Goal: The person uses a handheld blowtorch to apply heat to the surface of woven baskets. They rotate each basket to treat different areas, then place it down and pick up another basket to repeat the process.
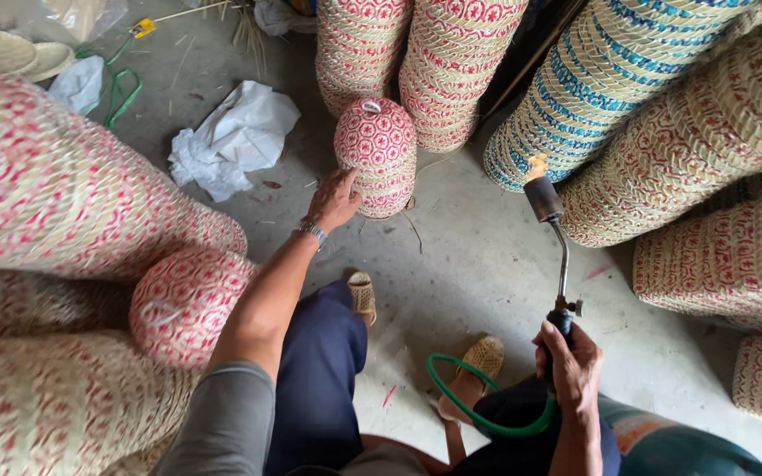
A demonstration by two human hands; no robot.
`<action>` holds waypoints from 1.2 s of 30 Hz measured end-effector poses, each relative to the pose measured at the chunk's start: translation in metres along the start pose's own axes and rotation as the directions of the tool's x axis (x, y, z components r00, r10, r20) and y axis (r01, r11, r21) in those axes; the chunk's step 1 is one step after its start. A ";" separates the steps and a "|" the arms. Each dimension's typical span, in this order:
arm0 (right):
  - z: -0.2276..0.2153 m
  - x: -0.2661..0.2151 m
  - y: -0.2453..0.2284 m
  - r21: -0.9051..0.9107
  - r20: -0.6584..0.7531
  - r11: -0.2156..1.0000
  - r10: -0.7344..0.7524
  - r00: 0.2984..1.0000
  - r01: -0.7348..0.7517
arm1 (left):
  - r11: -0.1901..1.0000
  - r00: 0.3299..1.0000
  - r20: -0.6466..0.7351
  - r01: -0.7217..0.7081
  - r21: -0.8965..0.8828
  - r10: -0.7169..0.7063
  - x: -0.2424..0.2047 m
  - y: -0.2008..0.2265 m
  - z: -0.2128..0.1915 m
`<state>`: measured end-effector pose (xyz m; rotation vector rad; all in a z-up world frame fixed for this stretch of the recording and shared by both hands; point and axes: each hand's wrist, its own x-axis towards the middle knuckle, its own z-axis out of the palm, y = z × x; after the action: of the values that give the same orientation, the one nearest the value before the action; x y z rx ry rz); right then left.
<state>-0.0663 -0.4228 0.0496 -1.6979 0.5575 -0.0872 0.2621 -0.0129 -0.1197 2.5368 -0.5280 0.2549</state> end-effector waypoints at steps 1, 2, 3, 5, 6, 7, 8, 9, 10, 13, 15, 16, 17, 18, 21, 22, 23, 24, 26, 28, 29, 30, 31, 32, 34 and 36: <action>0.002 0.005 -0.001 0.005 -0.006 1.000 0.021 1.000 -0.021 | 1.000 1.000 0.014 -0.007 -0.001 0.007 0.018 -0.014 0.016; 0.004 0.009 -0.002 0.010 -0.013 0.999 0.045 0.999 -0.044 | 0.998 0.998 -0.009 -0.055 0.027 0.056 0.034 -0.027 0.032; 0.006 0.013 -0.003 0.014 -0.019 0.998 0.068 0.997 -0.068 | 0.993 0.994 -0.031 -0.103 0.055 0.104 0.052 -0.038 0.045; 0.010 0.016 -0.004 -0.008 -0.025 0.996 0.094 0.995 -0.094 | 0.991 0.993 -0.038 -0.113 0.066 0.115 0.080 -0.054 0.067; 0.011 0.017 -0.005 -0.019 -0.028 0.994 0.107 0.994 -0.108 | 0.996 0.997 -0.030 -0.076 0.051 0.077 0.094 -0.058 0.075; 0.013 0.018 -0.006 -0.026 -0.032 0.992 0.126 0.992 -0.127 | 0.999 0.999 -0.020 -0.038 0.036 0.039 0.108 -0.061 0.079; 0.014 0.018 -0.006 -0.033 -0.038 0.989 0.144 0.989 -0.146 | 0.998 1.000 -0.027 -0.013 0.059 0.014 0.123 -0.062 0.083; 0.015 0.019 -0.007 -0.039 -0.045 0.986 0.162 0.986 -0.164 | 0.997 0.999 -0.033 0.013 0.082 -0.010 0.137 -0.062 0.085; 0.016 0.020 -0.006 -0.063 -0.055 0.978 0.196 0.979 -0.199 | 0.993 0.999 -0.002 0.046 0.106 -0.046 0.151 -0.062 0.085; 0.017 0.023 -0.003 -0.099 -0.078 0.956 0.270 0.960 -0.277 | 0.981 0.996 0.065 0.043 0.191 -0.056 0.178 -0.063 0.081; 0.017 0.025 0.000 -0.084 -0.077 0.953 0.284 0.956 -0.290 | 0.970 0.991 0.127 0.016 0.241 -0.048 0.192 -0.065 0.078; 0.017 0.027 0.001 -0.098 -0.079 0.952 0.284 0.956 -0.290 | 0.966 0.984 0.170 0.004 0.260 -0.050 0.200 -0.065 0.075; 0.017 0.026 0.002 -0.112 -0.080 0.950 0.283 0.956 -0.291 | 0.960 0.976 0.213 -0.009 0.279 -0.053 0.206 -0.064 0.072; 0.017 0.026 0.002 -0.126 -0.081 0.949 0.282 0.956 -0.290 | 0.961 0.965 0.253 -0.001 0.278 -0.072 0.209 -0.062 0.070; 0.018 0.028 0.000 -0.103 -0.078 0.946 0.302 0.950 -0.309 | 0.951 0.919 0.366 0.027 0.308 -0.145 0.211 -0.053 0.061; 0.020 0.029 -0.001 -0.105 -0.079 0.943 0.308 0.948 -0.315 | 0.940 0.901 0.395 0.036 0.340 -0.178 0.209 -0.050 0.056; 0.021 0.030 -0.004 -0.108 -0.080 0.940 0.315 0.946 -0.322 | 0.927 0.881 0.423 0.044 0.371 -0.211 0.203 -0.046 0.051; 0.022 0.030 -0.006 -0.110 -0.080 0.938 0.322 0.943 -0.329 | 0.933 0.917 0.378 -0.016 0.360 -0.130 0.194 -0.039 0.048; 0.025 0.030 -0.012 -0.143 -0.104 0.915 0.365 0.925 -0.377 | 0.927 0.960 0.276 -0.140 0.349 0.041 0.172 -0.025 0.038; 0.026 0.030 -0.018 -0.143 -0.112 0.912 0.372 0.922 -0.385 | 0.972 0.954 0.300 -0.071 0.225 0.001 0.138 -0.002 0.035; 0.027 0.029 -0.021 -0.129 -0.108 0.919 0.359 0.927 -0.371 | 0.947 0.962 0.251 -0.180 0.266 0.113 0.117 0.007 0.031; 0.028 0.029 -0.022 -0.117 -0.104 0.928 0.344 0.933 -0.355 | 0.908 0.953 0.202 -0.281 0.311 0.226 0.096 0.016 0.029; 0.029 0.028 -0.023 -0.125 -0.105 0.928 0.339 0.935 -0.351 | 0.859 0.934 0.185 -0.354 0.371 0.306 0.071 0.026 0.028; 0.028 0.028 -0.025 -0.130 -0.105 0.930 0.332 0.937 -0.344 | 0.797 0.906 0.172 -0.421 0.432 0.386 0.049 0.038 0.027; 0.028 0.027 -0.026 -0.126 -0.091 0.942 0.301 0.949 -0.311 | 0.775 0.847 0.164 -0.530 0.345 0.506 0.009 0.061 0.027; 0.028 0.025 -0.025 -0.110 -0.062 0.960 0.252 0.966 -0.257 | 0.754 0.817 0.241 -0.577 0.314 0.525 -0.025 0.082 0.029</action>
<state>-0.0261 -0.4053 0.0613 -1.7268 0.8266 0.0924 0.2075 -0.0851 -0.1131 2.7046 -1.4191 0.4282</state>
